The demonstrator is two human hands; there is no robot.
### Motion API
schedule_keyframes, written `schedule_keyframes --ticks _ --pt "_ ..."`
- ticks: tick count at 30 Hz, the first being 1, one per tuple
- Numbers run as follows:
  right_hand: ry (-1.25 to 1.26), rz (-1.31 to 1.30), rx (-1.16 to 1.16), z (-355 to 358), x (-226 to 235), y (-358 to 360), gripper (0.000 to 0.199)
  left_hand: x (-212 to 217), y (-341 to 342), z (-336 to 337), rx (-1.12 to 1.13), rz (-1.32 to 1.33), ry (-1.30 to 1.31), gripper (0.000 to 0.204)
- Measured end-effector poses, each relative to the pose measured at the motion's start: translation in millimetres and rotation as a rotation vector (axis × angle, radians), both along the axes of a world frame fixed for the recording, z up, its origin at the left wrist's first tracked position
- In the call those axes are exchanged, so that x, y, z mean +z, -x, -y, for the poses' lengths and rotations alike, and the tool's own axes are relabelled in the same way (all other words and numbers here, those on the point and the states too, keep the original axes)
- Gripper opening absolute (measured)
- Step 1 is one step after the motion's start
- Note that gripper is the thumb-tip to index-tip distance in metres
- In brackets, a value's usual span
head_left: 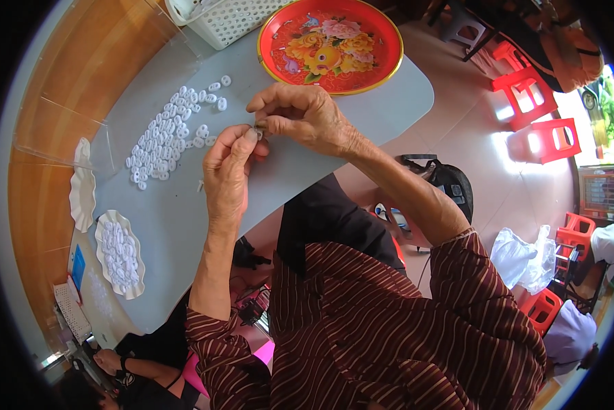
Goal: Sorting and inspecting small white plastic components at a workshop table.
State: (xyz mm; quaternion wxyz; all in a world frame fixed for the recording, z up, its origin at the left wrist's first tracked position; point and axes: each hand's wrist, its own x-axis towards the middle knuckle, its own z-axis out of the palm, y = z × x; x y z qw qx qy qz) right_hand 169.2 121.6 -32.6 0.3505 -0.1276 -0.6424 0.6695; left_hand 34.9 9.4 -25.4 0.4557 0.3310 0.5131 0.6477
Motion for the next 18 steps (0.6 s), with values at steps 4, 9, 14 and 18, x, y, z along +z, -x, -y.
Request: schedule_keyframes --ticks 4,9,14,18 --pt "-0.021 0.012 -0.038 0.7 0.9 -0.8 0.022 -0.3 1.1 0.3 -0.015 -0.200 0.005 0.019" --pt "-0.032 0.018 -0.010 -0.6 0.3 -0.6 0.023 -2.9 0.4 -0.2 -0.017 -0.279 -0.017 0.019" --pt "-0.045 0.039 -0.010 0.2 0.1 0.0 0.022 -5.7 1.2 -0.4 0.005 -0.321 -0.043 0.019" --pt "-0.056 0.043 -0.025 1.0 0.0 1.4 0.021 -7.5 3.3 0.0 0.007 -0.305 -0.037 0.018"
